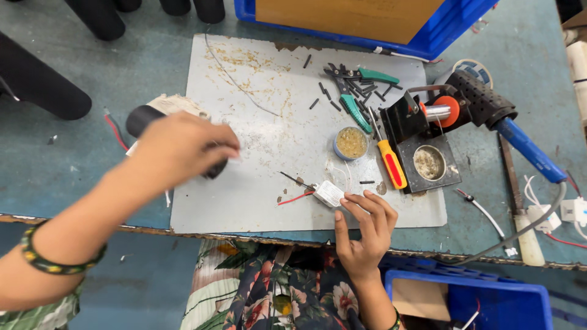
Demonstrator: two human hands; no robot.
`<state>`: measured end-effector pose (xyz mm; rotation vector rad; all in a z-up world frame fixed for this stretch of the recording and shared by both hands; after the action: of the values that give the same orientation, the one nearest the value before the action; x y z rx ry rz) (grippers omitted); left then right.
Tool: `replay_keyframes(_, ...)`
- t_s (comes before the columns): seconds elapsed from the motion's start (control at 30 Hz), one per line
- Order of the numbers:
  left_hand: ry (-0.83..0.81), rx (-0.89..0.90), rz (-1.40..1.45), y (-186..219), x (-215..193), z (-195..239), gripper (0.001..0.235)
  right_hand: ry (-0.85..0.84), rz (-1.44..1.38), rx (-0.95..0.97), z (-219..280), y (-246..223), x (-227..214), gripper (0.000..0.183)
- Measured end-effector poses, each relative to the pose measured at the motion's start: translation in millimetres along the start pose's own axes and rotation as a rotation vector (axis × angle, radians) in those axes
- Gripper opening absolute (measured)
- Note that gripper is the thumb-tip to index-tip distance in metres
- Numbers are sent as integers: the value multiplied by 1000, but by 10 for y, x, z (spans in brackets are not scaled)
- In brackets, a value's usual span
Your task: The person solders wires to small white power adapters and black cylindrical housings on a workbench. They use a soldering iron and solder wire, then place finished units into a blue crate.
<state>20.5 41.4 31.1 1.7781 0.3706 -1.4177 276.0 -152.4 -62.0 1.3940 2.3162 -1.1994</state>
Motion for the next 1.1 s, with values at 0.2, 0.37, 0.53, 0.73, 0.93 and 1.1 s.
replay_keyframes(0.2, 217, -81, 566, -313, -118, 257, 11, 1, -15, 12, -9, 13, -13, 22)
replay_keyframes(0.37, 295, 38, 424, -162, 191, 433, 10, -4, -27, 20, -17, 5, -10, 22)
replay_keyframes(0.53, 332, 251, 99, 203, 490, 324, 14, 13, -107, 39, -17, 23, -70, 18)
replay_keyframes(0.73, 473, 272, -83, 307, 655, 204, 12, 284, -462, 384, -30, 666, -360, 26)
replay_keyframes(0.93, 516, 233, -33, 284, 682, 151, 13, 736, -833, 540, -338, 1650, -822, 58)
replay_keyframes(1.1, 489, 192, 4, 296, 603, 134, 13, 714, -679, 462, -605, 1997, -986, 57)
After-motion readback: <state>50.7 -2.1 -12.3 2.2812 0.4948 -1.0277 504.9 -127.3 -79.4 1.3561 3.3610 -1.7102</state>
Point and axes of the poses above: each hand's wrist, its own z-axis away from the middle knuckle, its own x-axis out of the palm, y = z × x, the point moved 2 cm from there along -z, towards the middle knuckle, and after that the axes turned 4 degrees about -z, right-handed, at the moved point
